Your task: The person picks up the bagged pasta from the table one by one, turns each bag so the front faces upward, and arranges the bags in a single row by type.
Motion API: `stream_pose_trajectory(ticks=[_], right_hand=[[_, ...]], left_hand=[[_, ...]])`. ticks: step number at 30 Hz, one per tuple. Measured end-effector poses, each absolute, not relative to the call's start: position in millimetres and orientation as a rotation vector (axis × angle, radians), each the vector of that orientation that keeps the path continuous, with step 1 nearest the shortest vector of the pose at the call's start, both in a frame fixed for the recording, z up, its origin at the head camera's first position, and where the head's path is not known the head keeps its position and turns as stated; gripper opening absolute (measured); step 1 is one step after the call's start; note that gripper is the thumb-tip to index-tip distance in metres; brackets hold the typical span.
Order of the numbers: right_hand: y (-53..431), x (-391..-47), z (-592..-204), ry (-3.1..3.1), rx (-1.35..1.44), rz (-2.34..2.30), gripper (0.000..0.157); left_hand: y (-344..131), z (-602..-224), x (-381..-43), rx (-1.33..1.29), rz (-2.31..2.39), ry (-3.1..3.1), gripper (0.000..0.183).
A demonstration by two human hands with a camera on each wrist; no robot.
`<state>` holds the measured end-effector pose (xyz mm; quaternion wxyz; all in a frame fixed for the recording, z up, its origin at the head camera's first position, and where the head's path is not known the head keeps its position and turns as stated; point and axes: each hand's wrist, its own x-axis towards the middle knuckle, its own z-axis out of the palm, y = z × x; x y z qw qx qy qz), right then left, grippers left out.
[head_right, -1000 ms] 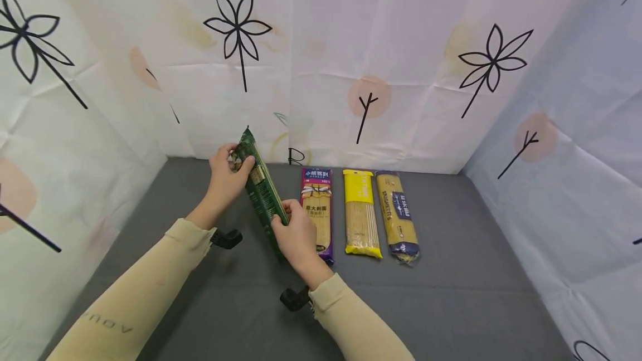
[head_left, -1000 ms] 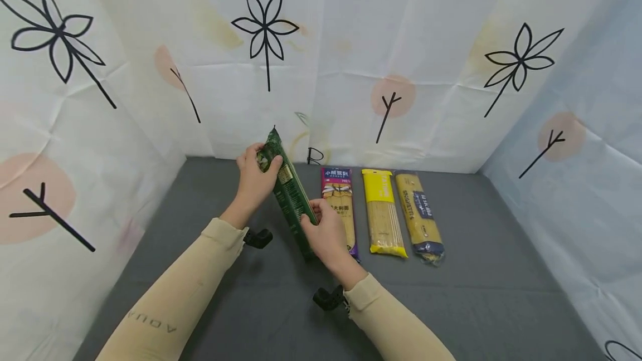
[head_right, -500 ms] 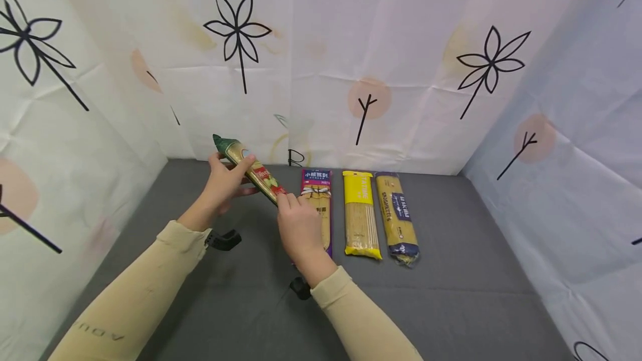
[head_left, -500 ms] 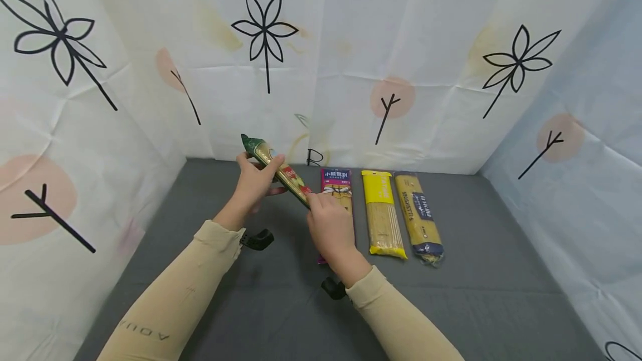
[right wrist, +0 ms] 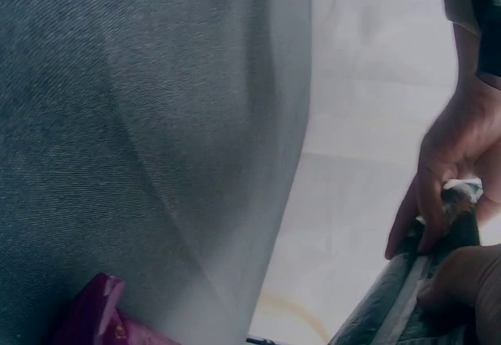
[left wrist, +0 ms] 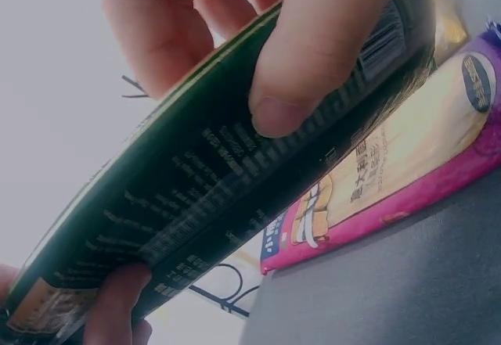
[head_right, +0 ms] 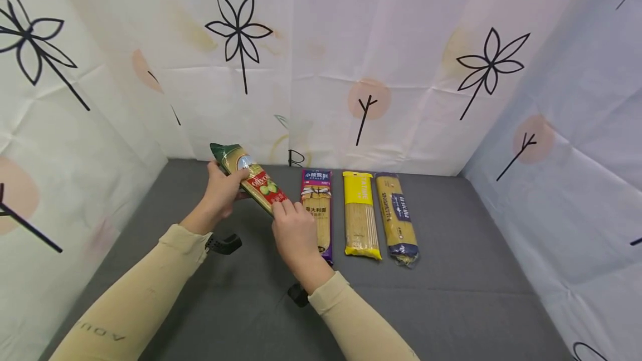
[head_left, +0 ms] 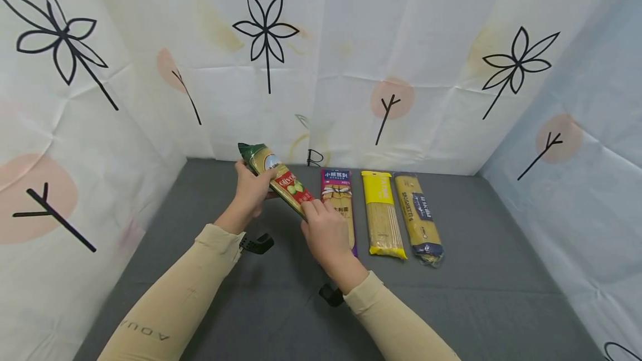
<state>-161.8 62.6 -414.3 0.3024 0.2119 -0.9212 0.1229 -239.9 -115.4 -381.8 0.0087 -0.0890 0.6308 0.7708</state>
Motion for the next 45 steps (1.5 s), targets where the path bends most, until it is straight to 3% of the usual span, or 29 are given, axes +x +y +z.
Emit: stream_pose_trajectory(ticks=[5,12,18,33,45], right_hand=[[63.6,-160.9,-406.6,-2.56,0.497,0.64,0.031],[69.7,-162.8,-396.7,-2.575,0.453,1.338,0.019],[79.8,-169.2,-394.8,-2.603,0.408,1.483,0.015],[101.0,-182.5,-413.1,-2.7,0.376,1.887,0.048],[90.7,-175.5,-429.9,-2.551,0.42,2.161,0.057]], left_hand=[[-119.8,-382.7,-241.7,-0.317,2.41,1.91,0.071],[-124.6,-385.2,-243.0,-0.302,2.418,1.908,0.064],[-128.0,-387.4,-244.0,-0.249,2.417,1.905,0.06],[-136.8,-396.3,-246.5,0.022,2.4,1.825,0.062],[-132.4,-401.2,-242.0,0.1,2.253,2.014,0.068]])
